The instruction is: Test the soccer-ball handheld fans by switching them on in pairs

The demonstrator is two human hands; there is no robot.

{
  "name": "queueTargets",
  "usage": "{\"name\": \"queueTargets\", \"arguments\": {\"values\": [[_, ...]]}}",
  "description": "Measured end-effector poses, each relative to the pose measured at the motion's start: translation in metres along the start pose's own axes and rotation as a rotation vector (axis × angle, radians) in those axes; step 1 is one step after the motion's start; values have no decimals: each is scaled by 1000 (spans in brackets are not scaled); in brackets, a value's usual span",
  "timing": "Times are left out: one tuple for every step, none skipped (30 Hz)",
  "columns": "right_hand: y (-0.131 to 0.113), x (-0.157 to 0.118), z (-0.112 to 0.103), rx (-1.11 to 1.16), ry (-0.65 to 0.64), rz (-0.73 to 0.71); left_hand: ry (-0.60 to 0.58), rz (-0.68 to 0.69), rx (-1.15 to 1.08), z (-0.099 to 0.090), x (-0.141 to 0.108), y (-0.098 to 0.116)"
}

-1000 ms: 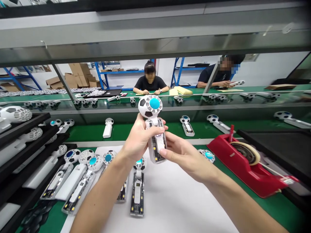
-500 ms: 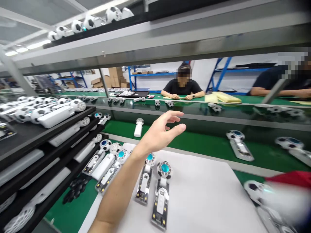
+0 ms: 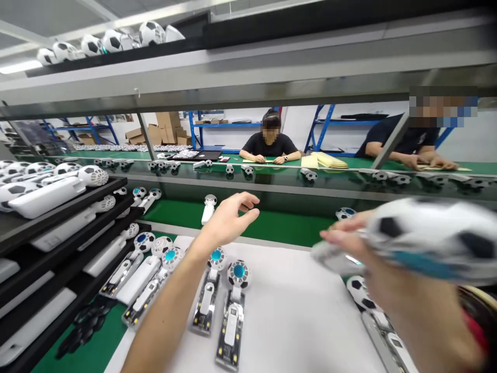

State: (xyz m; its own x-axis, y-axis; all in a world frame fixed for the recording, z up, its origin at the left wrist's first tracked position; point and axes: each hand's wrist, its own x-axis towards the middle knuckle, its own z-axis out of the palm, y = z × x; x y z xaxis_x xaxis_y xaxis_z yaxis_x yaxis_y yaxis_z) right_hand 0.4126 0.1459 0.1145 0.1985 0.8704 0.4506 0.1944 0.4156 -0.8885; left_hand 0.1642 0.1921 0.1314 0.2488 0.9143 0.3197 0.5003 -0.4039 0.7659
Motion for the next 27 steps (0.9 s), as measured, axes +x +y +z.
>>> {"name": "queueTargets", "arguments": {"values": [[1, 1, 6, 116, -45, 102, -63, -12, 30, 0, -2, 2], [2, 3, 14, 250, -98, 219, -165, -29, 49, 1, -4, 4], [4, 4, 23, 377, -145, 326, -291, -47, 54, 3, -6, 8], [5, 6, 31, 479, -180, 409, -416, -65, 42, 7, -8, 11], [6, 7, 39, 546, -191, 455, -515, -80, 12, 12, -11, 14], [6, 9, 44, 576, -191, 473, -571, -95, -35, 19, -13, 16], [6, 10, 48, 588, -196, 476, -587, -107, -96, 27, -14, 17], [6, 12, 50, 599, -197, 468, -579, -115, -172, 35, -15, 17], [5, 13, 50, 603, -194, 457, -566, -119, -258, 43, -15, 16], [5, 14, 49, 591, -188, 439, -562, -119, -348, 51, -14, 15], [3, 15, 47, 568, -187, 420, -569, -115, -434, 57, -14, 14], [2, 15, 44, 548, -201, 417, -583, -112, -507, 62, -13, 13], [1, 16, 42, 543, -219, 433, -600, -113, -564, 66, -13, 13], [1, 16, 40, 547, -235, 456, -617, -123, -608, 68, -12, 13], [0, 16, 39, 558, -246, 477, -631, -141, -643, 69, -12, 14], [0, 17, 37, 575, -252, 489, -641, -160, -671, 70, -12, 15], [0, 17, 37, 596, -251, 490, -644, -179, -693, 71, -12, 16], [1, 18, 36, 615, -246, 485, -642, -191, -710, 71, -12, 17], [1, 18, 36, 632, -244, 477, -636, -199, -721, 72, -12, 18], [2, 18, 36, 642, -243, 472, -628, -205, -724, 72, -12, 19], [2, 18, 36, 648, -244, 471, -620, -209, -725, 73, -12, 20], [2, 18, 35, 648, -244, 473, -613, -212, -728, 74, -12, 21], [2, 18, 35, 643, -250, 479, -608, -216, -733, 75, -12, 21], [2, 18, 34, 639, -256, 484, -606, -216, -740, 75, -12, 21], [2, 18, 34, 638, -259, 486, -607, -212, -750, 76, -12, 21], [1, 18, 33, 638, -260, 484, -613, -204, -764, 76, -12, 20], [1, 18, 33, 639, -259, 480, -622, -198, -777, 76, -13, 20]]}}
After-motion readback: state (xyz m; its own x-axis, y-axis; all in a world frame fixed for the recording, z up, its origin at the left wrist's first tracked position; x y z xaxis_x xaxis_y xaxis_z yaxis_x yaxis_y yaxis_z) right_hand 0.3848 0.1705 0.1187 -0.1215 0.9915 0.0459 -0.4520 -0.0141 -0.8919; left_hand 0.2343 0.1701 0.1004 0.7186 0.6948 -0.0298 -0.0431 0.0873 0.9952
